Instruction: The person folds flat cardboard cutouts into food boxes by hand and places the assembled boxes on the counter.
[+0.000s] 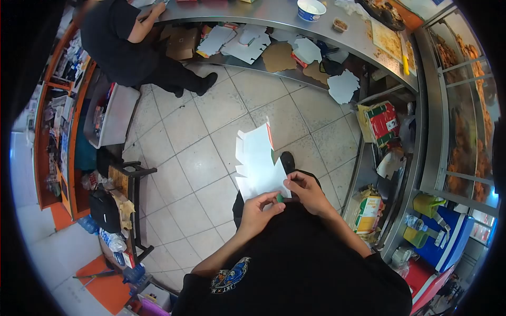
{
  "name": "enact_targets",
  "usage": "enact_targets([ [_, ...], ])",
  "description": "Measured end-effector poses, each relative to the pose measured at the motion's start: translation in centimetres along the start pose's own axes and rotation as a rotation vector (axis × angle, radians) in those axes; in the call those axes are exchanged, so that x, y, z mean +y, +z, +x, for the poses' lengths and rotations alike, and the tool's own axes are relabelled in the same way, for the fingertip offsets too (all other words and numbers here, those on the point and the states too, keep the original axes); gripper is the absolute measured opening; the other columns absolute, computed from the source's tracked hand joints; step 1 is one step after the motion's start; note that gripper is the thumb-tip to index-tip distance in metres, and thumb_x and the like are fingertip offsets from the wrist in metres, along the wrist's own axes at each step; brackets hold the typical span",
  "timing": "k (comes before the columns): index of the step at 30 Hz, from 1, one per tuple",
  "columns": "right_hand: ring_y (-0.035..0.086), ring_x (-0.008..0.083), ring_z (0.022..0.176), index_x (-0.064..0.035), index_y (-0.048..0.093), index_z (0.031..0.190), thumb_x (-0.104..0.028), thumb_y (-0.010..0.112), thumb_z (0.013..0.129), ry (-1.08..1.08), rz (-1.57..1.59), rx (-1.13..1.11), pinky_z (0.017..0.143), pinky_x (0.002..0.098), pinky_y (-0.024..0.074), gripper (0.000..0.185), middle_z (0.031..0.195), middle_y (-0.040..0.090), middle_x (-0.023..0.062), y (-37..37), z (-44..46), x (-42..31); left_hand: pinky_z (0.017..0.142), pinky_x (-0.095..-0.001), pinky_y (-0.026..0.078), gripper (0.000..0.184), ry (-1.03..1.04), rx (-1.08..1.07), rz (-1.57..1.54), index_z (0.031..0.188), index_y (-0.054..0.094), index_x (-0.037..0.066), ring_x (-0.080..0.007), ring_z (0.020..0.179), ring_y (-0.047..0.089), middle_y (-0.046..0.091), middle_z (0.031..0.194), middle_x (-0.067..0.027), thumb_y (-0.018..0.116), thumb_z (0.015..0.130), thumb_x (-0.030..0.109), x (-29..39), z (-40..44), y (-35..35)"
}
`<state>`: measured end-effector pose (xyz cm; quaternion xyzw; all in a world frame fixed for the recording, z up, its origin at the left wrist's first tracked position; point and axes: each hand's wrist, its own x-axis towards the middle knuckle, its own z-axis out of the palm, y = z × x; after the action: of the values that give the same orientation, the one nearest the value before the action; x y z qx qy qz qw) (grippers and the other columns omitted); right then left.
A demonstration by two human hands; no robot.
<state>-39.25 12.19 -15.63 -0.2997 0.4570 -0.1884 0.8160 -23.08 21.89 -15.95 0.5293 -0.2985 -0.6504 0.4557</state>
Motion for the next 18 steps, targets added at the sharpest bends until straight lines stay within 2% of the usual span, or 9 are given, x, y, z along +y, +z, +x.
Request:
enact_targets([
  [1,0.059,0.0086,0.083,-0.0024,0.057,0.1,-0.017,0.064,0.091,0.024,0.076,-0.003,0.071,0.0239,0.0513,0.018,0.091,0.062,0.0035,-0.2,-0.2,0.1,0.081,-0.0251,0.051,0.033,-0.054,0.018,-0.071,0.115,0.061,-0.004,-0.011,0.087,0.061,0.066,0.093,-0.0056,0.069,0.085,0.006,0.2,-0.1,-0.1],
  [2,0.06,0.0092,0.088,-0.002,0.059,0.097,-0.016,0.067,0.089,0.006,0.006,-0.055,0.078,0.0232,0.0508,0.018,0.094,0.064,0.0047,-0.5,-0.4,0.1,0.079,-0.0239,0.05,0.032,-0.109,0.038,-0.143,0.115,0.062,-0.005,-0.01,0.086,0.061,0.066,0.094,-0.0054,0.068,0.086,0.007,0.9,-0.1,-0.1],
  [3,0.061,0.0099,0.09,-0.0016,0.06,0.094,-0.015,0.068,0.088,-0.013,-0.077,-0.088,0.078,0.0234,0.0506,0.017,0.095,0.064,0.0056,-0.4,-0.7,0.1,0.077,-0.0227,0.05,0.031,-0.168,0.059,-0.214,0.115,0.062,-0.006,-0.009,0.085,0.06,0.067,0.094,-0.0053,0.067,0.088,0.008,1.4,-0.3,-0.1],
  [5,0.061,0.0111,0.095,-0.0009,0.061,0.088,-0.013,0.071,0.086,-0.054,-0.239,-0.155,0.08,0.0237,0.0502,0.016,0.097,0.065,0.0073,0.1,-1.4,-0.5,0.074,-0.0231,0.051,0.022,-0.203,0.101,-0.174,0.106,0.067,-0.004,-0.0089,0.081,0.062,0.068,0.094,-0.0075,0.067,0.086,0.005,1.6,-0.5,-0.5],
  [6,0.061,0.0125,0.098,0.001,0.062,0.079,-0.01,0.073,0.083,-0.125,-0.247,-0.129,0.083,0.0253,0.0495,0.016,0.103,0.066,0.0116,0.6,-1.7,-0.5,0.074,-0.023,0.051,0.021,-0.21,0.099,-0.188,0.105,0.067,-0.003,-0.009,0.08,0.062,0.068,0.092,-0.0073,0.067,0.086,0.005,1.5,-0.6,-0.8],
  [9,0.062,0.0161,0.099,0.0013,0.067,0.08,-0.007,0.074,0.081,-0.053,-0.211,-0.157,0.086,0.028,0.0483,0.011,0.1,0.068,0.0133,1.3,-2.2,-1.6,0.073,-0.0226,0.051,0.018,-0.184,0.097,-0.241,0.101,0.069,-0.003,-0.0099,0.079,0.063,0.069,0.089,-0.0073,0.068,0.084,0.004,1.2,-0.6,-1.4],
  [12,0.061,0.0148,0.101,0.0028,0.072,0.085,-0.012,0.072,0.083,-0.055,-0.25,-0.183,0.086,0.0279,0.0475,0.015,0.114,0.064,0.0187,1.0,-2.0,-1.6,0.074,-0.0235,0.052,0.02,-0.176,0.068,-0.215,0.102,0.069,-0.002,-0.011,0.08,0.064,0.069,0.092,-0.0083,0.07,0.082,0.002,0.6,-0.7,-2.1],
  [18,0.06,0.0146,0.099,0.0028,0.073,0.088,-0.011,0.072,0.083,-0.015,-0.137,-0.084,0.087,0.0266,0.0458,0.015,0.111,0.065,0.0171,2.0,-1.7,0.0,0.079,-0.0254,0.053,0.027,-0.181,0.037,-0.272,0.106,0.067,-0.004,-0.0118,0.087,0.063,0.069,0.099,-0.0093,0.072,0.08,0.001,0.2,-0.8,-3.1],
])
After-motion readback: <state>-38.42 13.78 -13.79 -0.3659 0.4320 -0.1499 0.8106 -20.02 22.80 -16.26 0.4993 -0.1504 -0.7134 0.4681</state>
